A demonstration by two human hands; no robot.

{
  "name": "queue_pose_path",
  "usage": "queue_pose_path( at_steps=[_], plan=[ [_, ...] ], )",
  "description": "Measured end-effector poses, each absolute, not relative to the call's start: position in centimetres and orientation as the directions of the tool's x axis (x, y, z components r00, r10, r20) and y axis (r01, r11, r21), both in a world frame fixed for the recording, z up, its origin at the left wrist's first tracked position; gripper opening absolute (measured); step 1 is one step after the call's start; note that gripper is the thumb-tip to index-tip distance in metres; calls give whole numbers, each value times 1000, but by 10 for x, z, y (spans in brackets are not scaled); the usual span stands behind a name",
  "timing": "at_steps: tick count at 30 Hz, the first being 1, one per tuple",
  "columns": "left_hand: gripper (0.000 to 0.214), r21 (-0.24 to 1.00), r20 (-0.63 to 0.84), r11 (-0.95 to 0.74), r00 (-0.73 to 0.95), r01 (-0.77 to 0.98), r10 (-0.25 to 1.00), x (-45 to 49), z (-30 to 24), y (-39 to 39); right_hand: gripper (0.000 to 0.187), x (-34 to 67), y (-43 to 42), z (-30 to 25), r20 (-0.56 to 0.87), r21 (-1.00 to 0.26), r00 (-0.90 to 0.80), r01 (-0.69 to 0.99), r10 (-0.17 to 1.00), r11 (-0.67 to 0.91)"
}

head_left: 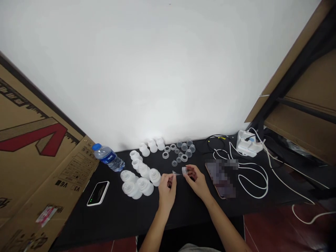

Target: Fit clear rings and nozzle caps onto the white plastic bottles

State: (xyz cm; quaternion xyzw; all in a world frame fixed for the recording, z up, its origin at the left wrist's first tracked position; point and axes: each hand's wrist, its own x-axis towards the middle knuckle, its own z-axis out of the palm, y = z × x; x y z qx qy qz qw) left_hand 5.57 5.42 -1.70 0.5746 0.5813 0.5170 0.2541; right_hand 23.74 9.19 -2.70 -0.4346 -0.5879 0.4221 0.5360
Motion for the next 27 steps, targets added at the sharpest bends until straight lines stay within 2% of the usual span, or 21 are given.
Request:
queue_pose_path(
  at_steps=[6,13,18,22,27],
  plan=[
    [31,936,257,-230,-69,267,964,58,-13,51,36,230,87,-30,232,-972,-242,-90,942,216],
    [31,958,220,-216,0,187,976,59,-9,49,48,234,87,-26,200,-977,-310,-134,929,165],
    [29,953,206,-204,13,226,978,58,-8,49,48,234,87,-24,192,-978,-336,-141,922,153],
    [32,949,204,-199,4,243,979,59,-7,50,47,234,87,-25,175,-980,-289,-146,941,137],
    [36,948,211,-198,-27,250,977,58,-8,52,42,232,86,-25,197,-980,-263,-33,945,196]
  ],
)
